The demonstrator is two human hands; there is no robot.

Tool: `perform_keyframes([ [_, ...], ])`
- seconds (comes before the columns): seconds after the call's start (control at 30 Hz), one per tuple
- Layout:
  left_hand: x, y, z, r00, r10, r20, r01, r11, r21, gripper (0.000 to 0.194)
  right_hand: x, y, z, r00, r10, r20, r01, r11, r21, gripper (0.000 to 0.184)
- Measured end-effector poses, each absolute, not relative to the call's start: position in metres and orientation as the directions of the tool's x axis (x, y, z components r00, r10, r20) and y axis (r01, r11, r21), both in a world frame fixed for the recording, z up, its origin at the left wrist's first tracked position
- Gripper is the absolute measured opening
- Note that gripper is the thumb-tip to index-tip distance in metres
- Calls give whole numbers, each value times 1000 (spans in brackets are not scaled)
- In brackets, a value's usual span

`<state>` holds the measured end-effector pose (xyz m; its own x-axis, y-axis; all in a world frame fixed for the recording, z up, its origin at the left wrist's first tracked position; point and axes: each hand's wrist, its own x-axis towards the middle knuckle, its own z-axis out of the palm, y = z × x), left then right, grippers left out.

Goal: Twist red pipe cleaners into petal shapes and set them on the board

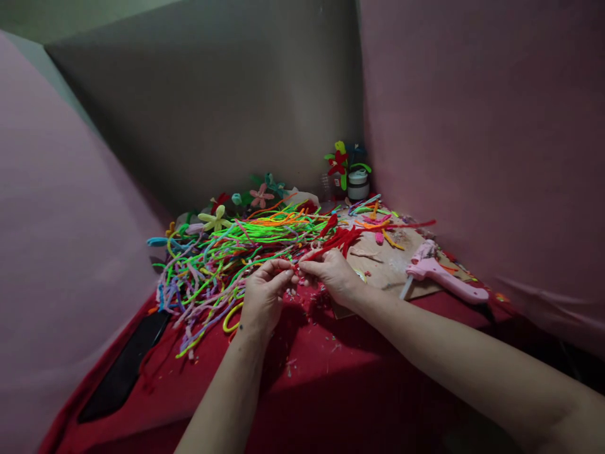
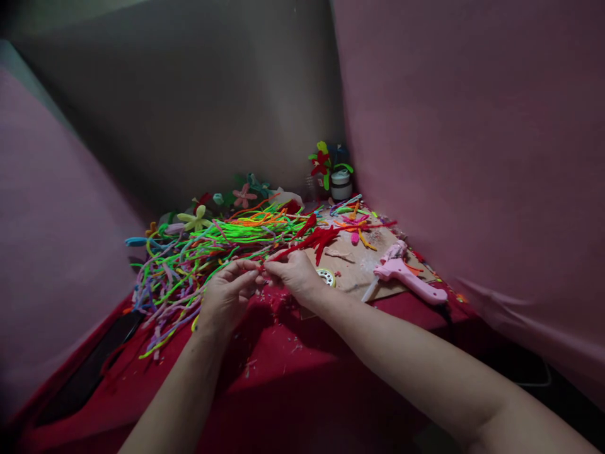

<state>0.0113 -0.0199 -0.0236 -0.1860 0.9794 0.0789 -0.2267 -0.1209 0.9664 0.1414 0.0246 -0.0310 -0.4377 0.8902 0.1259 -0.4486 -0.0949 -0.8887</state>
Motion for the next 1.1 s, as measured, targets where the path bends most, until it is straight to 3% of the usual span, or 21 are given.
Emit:
perform_keyframes([
  [0.17, 11, -20, -24, -240, 965, 108, -212, -161, 964, 41, 141, 26, -34, -452, 879, 151, -455, -82, -887, 13],
  [0.5, 14, -22, -25, -199, 979, 48, -208, -90, 974, 34, 146, 27, -34, -544, 817, 191, -384, -40, -922, 14],
  [0.6, 7, -29, -22, -211, 977, 10, -93, -31, 995, 33, 146, 26, -33, -525, 836, 162, -391, -67, -918, 14],
  [0.67, -8, -36, -19, -278, 960, 31, 98, -4, 995, 33, 146, 26, -33, -497, 854, 150, -385, -62, -921, 15],
  [0.73, -29, -44, -18, -319, 942, 102, 424, 46, 905, 32, 145, 26, -34, -480, 862, 164, -372, -30, -928, 16],
  [0.83, -60, -54, -20, -253, 950, 185, 864, 136, 485, 20, 144, 27, -35, -470, 865, 176, -362, -7, -932, 15],
  [0.93, -74, -60, -24, -106, 990, 92, 976, 86, 201, 15, 144, 27, -35, -449, 883, 137, -372, -45, -927, 13],
  [1.1, -72, -61, -29, 99, 995, 28, 983, -102, 155, 26, 145, 29, -34, -419, 905, 74, -365, -93, -926, 14],
])
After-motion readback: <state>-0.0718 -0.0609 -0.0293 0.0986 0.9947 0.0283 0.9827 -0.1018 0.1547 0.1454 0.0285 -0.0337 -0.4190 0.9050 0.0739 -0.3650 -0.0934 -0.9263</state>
